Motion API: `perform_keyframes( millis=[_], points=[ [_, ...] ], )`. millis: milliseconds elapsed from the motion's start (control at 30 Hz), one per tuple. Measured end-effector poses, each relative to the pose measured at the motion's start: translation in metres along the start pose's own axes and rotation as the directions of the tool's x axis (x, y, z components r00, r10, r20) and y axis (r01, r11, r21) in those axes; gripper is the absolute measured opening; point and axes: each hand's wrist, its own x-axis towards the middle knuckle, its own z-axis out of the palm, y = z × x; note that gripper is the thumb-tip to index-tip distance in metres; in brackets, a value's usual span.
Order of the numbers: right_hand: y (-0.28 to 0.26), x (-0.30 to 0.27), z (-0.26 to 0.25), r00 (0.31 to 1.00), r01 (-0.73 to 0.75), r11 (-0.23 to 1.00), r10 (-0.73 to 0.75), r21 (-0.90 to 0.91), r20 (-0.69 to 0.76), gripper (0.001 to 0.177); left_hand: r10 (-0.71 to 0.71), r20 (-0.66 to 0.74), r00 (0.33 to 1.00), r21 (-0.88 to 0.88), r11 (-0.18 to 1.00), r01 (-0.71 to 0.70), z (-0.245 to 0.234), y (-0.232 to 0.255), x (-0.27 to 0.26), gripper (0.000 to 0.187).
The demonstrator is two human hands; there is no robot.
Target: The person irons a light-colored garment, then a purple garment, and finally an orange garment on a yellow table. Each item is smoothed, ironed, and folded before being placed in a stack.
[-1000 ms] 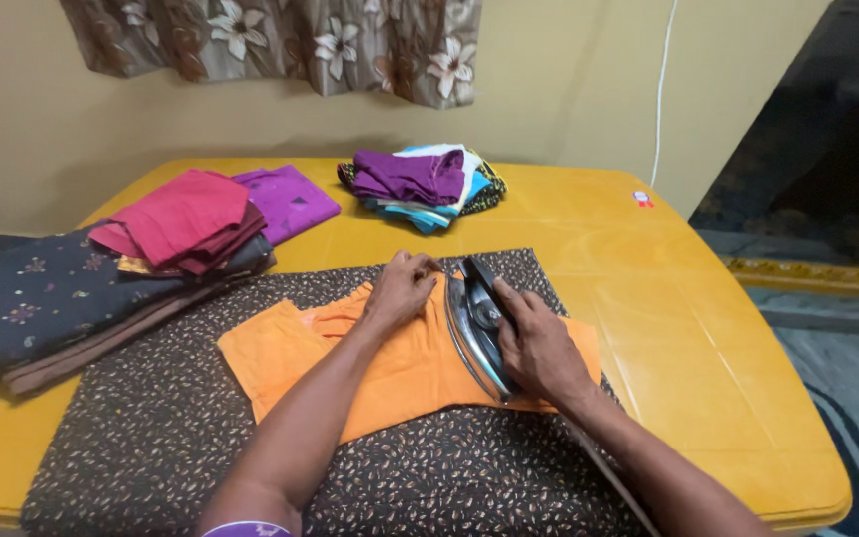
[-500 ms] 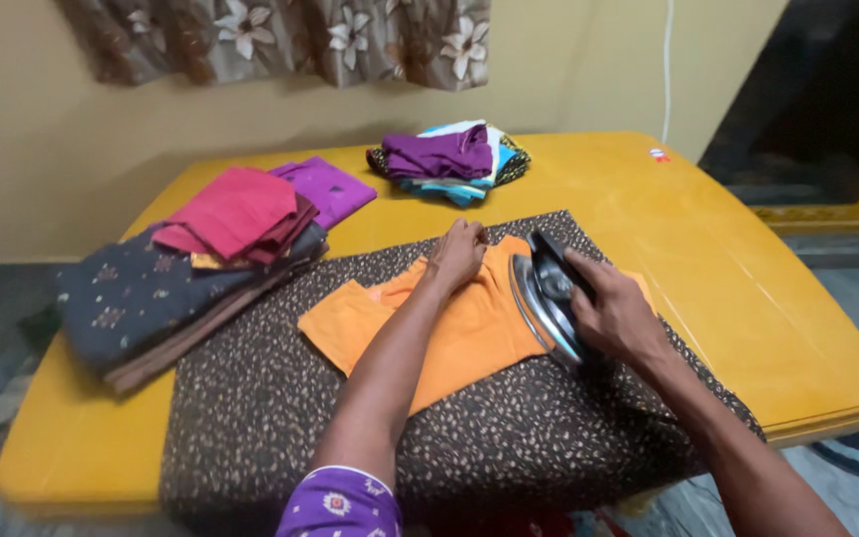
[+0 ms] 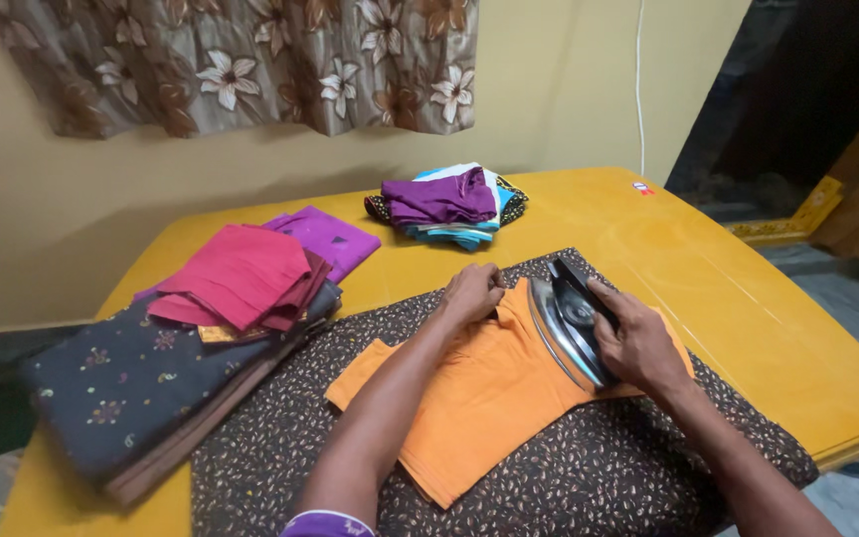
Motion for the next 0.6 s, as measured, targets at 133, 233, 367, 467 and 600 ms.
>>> perform_keyframes(
  millis=[133, 233, 367, 467, 600],
  points=[
    [0.006, -0.027, -0.017, 1.0, -0.015, 1.0, 0.015, -0.022, -0.012, 0.045, -0.001, -0.063, 0.998, -0.005, 1.0, 0.0, 0.007, -0.003, -0.007, 0.018],
    [0.008, -0.048, -0.037, 0.993, -0.113, 0.994, 0.113, -0.014, 0.042, 0.045, -0.035, -0.132, 0.991, 0.016, 0.999, 0.038, 0.012, -0.002, -0.003, 0.018],
    [0.028, -0.064, -0.055, 0.999, -0.048, 0.99, 0.047, -0.134, -0.011, 0.048, -0.046, -0.205, 0.978, 0.042, 0.998, 0.056, 0.023, 0.0, -0.003, 0.018],
    [0.048, -0.053, -0.062, 0.999, -0.011, 0.991, 0.005, -0.136, -0.039, 0.048, -0.325, -0.142, 0.935, -0.25, 0.926, 0.284, 0.007, 0.016, 0.002, 0.023],
    [0.068, -0.031, -0.074, 0.998, -0.046, 0.998, 0.044, -0.034, -0.049, 0.048, -0.169, -0.116, 0.979, -0.096, 0.983, 0.158, -0.043, 0.03, -0.038, 0.031]
  ],
)
